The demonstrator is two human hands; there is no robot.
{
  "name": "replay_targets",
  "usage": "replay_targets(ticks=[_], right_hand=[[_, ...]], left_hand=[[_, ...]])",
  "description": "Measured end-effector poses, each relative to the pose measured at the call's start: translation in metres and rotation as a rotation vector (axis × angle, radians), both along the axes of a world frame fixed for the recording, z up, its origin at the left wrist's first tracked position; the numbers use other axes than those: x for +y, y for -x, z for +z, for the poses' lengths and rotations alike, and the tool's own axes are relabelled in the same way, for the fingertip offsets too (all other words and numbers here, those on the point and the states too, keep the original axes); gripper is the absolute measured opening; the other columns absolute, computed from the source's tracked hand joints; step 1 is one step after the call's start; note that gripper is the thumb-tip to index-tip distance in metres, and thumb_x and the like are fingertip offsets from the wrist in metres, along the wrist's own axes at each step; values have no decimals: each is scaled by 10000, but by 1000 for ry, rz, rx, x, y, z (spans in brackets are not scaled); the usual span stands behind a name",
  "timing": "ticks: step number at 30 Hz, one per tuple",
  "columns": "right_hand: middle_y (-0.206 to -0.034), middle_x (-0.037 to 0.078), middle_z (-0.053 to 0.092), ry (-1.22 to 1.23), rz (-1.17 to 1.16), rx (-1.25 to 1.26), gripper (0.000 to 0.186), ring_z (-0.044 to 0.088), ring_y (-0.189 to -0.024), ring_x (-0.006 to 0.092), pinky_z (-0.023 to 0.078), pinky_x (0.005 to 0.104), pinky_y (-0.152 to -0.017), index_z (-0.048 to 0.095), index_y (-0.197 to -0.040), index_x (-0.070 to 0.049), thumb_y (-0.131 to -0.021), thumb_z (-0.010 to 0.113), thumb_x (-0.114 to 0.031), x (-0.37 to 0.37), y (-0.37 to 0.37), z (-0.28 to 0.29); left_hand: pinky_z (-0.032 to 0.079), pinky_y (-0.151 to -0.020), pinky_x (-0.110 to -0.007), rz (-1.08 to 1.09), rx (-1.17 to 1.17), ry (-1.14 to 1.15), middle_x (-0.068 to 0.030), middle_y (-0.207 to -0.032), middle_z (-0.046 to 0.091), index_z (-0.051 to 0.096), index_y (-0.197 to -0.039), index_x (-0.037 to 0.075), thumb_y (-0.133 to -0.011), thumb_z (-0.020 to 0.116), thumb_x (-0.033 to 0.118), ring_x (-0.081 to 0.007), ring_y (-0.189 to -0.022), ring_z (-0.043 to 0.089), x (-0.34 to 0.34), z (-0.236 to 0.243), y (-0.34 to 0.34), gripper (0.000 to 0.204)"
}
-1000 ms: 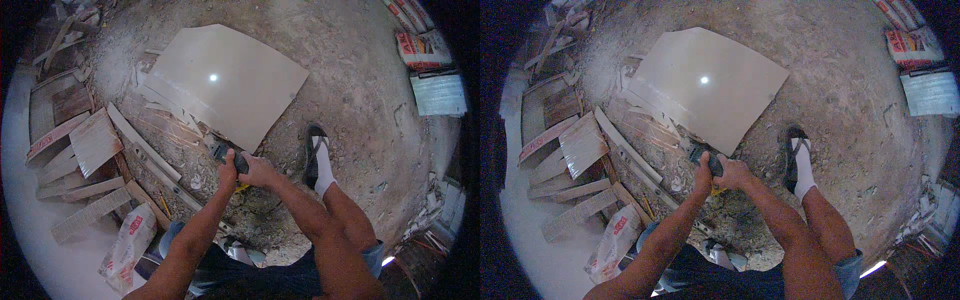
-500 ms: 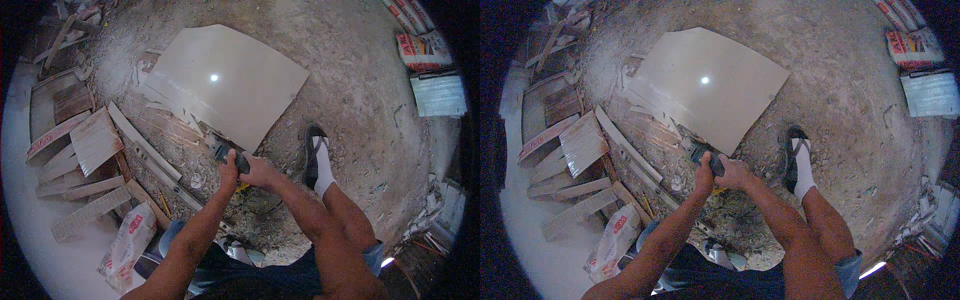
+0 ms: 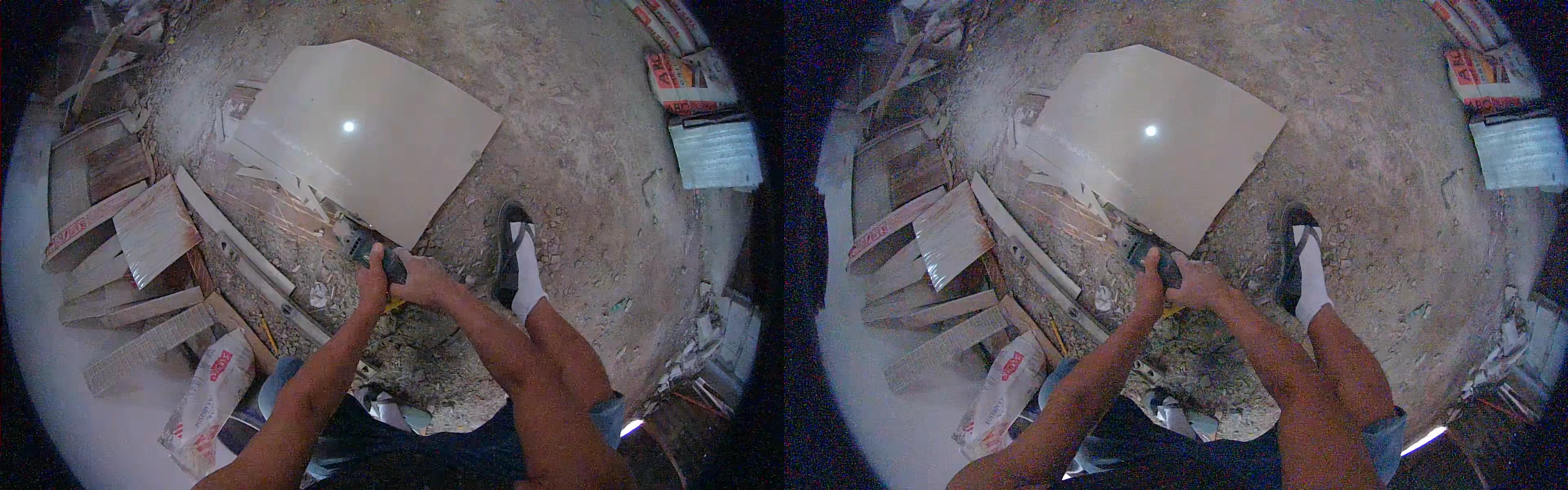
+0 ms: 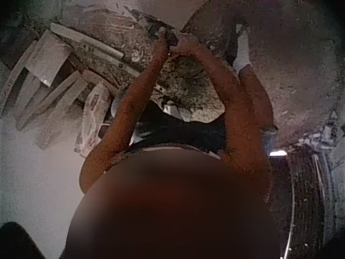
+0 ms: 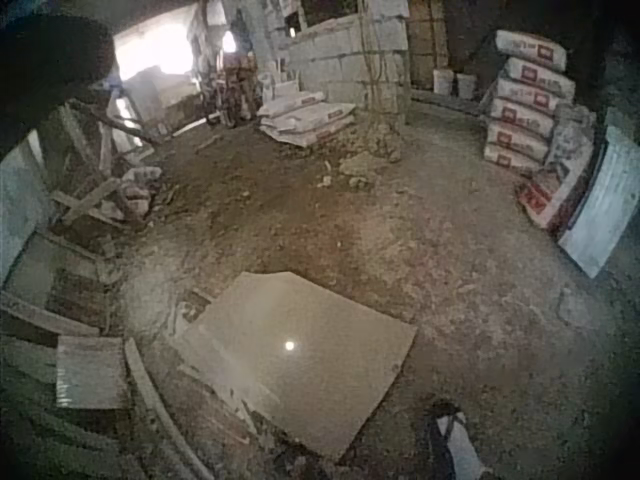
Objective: Cutting a ceramic tile with an angle grinder and measuring for subsequent cuts.
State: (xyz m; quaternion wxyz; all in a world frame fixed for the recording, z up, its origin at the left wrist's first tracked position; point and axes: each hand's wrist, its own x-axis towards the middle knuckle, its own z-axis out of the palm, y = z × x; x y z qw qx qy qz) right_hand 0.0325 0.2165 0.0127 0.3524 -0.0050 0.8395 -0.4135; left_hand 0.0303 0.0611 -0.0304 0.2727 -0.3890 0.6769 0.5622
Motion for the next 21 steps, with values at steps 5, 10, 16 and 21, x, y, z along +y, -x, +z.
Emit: replay_targets(ticks=[5,10,16,21], right_hand=[[-1149,296,630,5,-19,-10,873,621,-1069,435,487,493,-945,421,-1372,32,-695,702,-444,2,-1,-6],[-1217,309,595,-6,9,-28,929,591,-1137,431,474,485,-980,379,-1415,44,-699,701,-452,-9,1,-4],[-1196,307,607,9,-17,-20,944,600,-1115,438,481,494,-962,385,-1408,41,-693,712,-482,-5,-1,-5],[-1181,297,621,-36,19,6,892,616,-1098,427,484,496,-958,392,-1392,17,-714,690,-481,1,-5,-12]], left_hand=[[488,-833,-425,-66,11,79,-248,-1025,653,576,-1085,-199,-796,607,721,-325,-913,643,3,-2,-1,965],[487,-838,-431,-39,-22,76,-257,-1034,656,580,-1081,-200,-792,605,726,-332,-928,648,-23,-47,-6,970],[492,-816,-426,-4,33,-1,-232,-997,660,603,-1042,-179,-794,616,714,-303,-894,642,-16,-38,-6,927],[493,-803,-428,-11,59,46,-206,-969,657,592,-1049,-183,-803,615,705,-294,-871,640,7,-2,-3,921]])
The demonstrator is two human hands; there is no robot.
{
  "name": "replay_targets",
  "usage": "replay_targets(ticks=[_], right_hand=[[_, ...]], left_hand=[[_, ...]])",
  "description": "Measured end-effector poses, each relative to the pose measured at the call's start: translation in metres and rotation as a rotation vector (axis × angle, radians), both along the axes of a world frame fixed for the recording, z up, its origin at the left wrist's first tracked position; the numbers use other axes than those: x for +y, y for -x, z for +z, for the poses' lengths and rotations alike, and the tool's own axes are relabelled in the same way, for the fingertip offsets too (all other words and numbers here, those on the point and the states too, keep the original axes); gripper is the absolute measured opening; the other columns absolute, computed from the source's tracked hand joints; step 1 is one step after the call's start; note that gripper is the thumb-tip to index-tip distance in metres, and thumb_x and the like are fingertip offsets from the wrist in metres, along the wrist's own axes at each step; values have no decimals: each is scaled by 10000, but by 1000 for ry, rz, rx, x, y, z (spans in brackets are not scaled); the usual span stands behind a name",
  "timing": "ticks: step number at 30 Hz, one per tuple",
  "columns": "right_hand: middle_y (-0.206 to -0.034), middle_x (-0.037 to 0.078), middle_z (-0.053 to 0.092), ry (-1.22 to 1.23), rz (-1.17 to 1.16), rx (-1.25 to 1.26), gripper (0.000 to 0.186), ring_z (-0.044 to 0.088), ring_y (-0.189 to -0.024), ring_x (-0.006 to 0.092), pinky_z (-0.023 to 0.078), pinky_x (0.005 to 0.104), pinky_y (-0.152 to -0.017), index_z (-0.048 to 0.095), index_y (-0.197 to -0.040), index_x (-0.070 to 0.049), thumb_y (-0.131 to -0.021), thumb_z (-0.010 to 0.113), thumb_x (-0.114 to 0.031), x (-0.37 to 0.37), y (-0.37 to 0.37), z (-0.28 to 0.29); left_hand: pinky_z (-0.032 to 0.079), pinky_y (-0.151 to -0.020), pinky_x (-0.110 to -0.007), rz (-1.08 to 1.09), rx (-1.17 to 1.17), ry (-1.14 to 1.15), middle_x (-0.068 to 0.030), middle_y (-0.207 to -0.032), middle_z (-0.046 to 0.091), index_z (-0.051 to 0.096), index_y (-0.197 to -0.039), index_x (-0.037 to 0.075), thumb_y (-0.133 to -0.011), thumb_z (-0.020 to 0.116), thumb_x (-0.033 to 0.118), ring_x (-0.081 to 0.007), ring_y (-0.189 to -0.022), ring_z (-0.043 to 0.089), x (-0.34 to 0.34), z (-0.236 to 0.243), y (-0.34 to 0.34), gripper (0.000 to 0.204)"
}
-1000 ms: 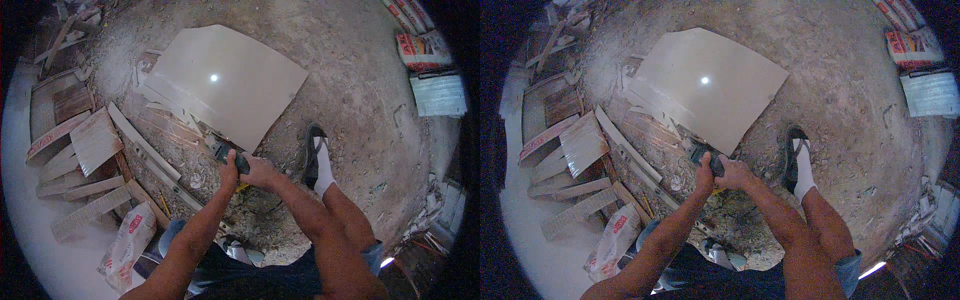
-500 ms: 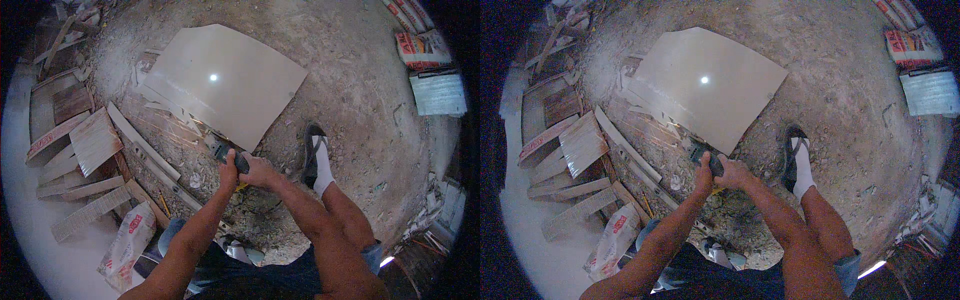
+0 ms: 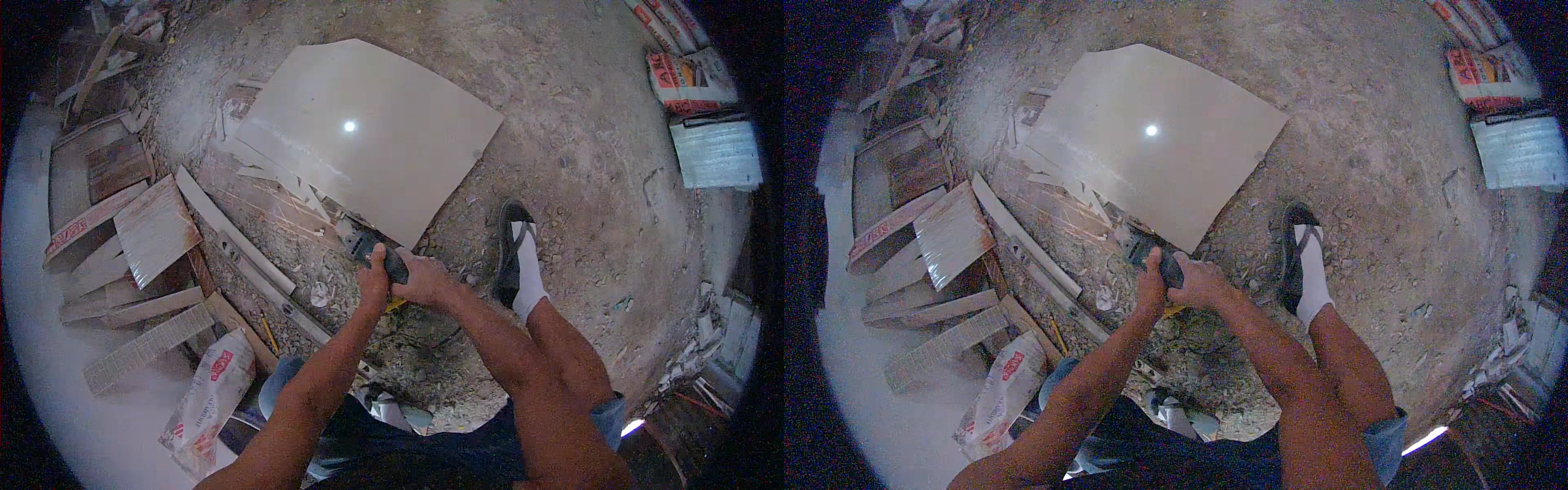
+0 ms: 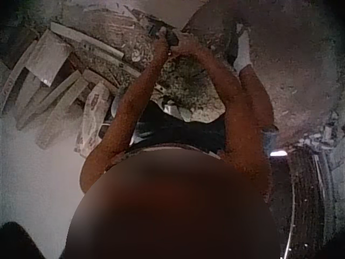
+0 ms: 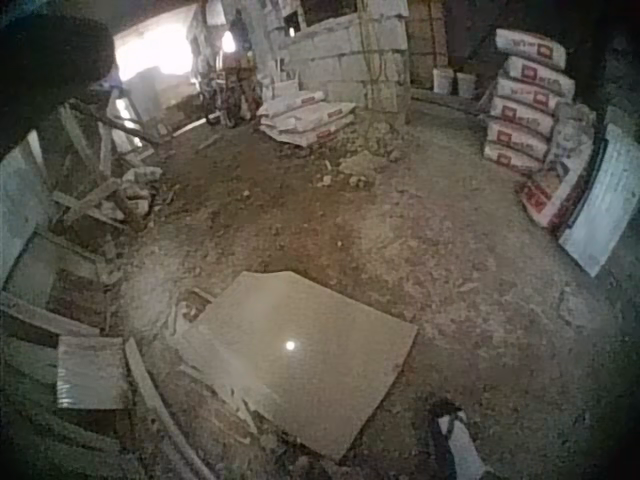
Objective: Cutting a ceramic tile with an angle grinder and measuring for subsequent cuts.
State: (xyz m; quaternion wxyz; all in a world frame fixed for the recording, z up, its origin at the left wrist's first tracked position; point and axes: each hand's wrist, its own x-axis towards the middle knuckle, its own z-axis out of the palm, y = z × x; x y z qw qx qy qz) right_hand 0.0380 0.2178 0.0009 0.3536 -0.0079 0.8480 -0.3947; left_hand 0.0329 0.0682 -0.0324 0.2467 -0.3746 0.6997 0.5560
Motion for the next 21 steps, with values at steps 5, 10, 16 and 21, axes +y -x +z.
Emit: replay_targets(ticks=[5,10,16,21], right_hand=[[-1127,293,639,30,-56,92,836,620,-1061,449,489,502,-932,442,-1338,28,-711,707,-457,-5,-8,-12],[-1160,278,636,8,-4,10,912,618,-1092,427,494,504,-938,381,-1379,15,-702,690,-512,2,-4,-5],[-1157,280,640,66,-35,28,920,625,-1077,433,497,512,-932,394,-1380,19,-693,689,-518,-2,-4,-10],[-1158,279,640,17,-11,28,947,627,-1074,432,498,503,-936,360,-1419,23,-693,688,-489,-2,-3,-8]], left_hand=[[493,-781,-428,-9,-71,-54,-188,-966,656,592,-1073,-161,-807,605,711,-288,-857,642,-7,-4,1,912],[493,-783,-425,10,-54,-71,-188,-950,665,625,-1025,-142,-822,585,711,-293,-850,645,2,0,-2,878],[490,-802,-419,-70,-22,18,-196,-921,672,651,-968,-130,-830,568,718,-298,-853,650,-7,-4,-1,862],[492,-801,-413,-22,-5,40,-195,-900,672,648,-962,-140,-818,571,731,-300,-853,651,-10,-16,-5,886]])
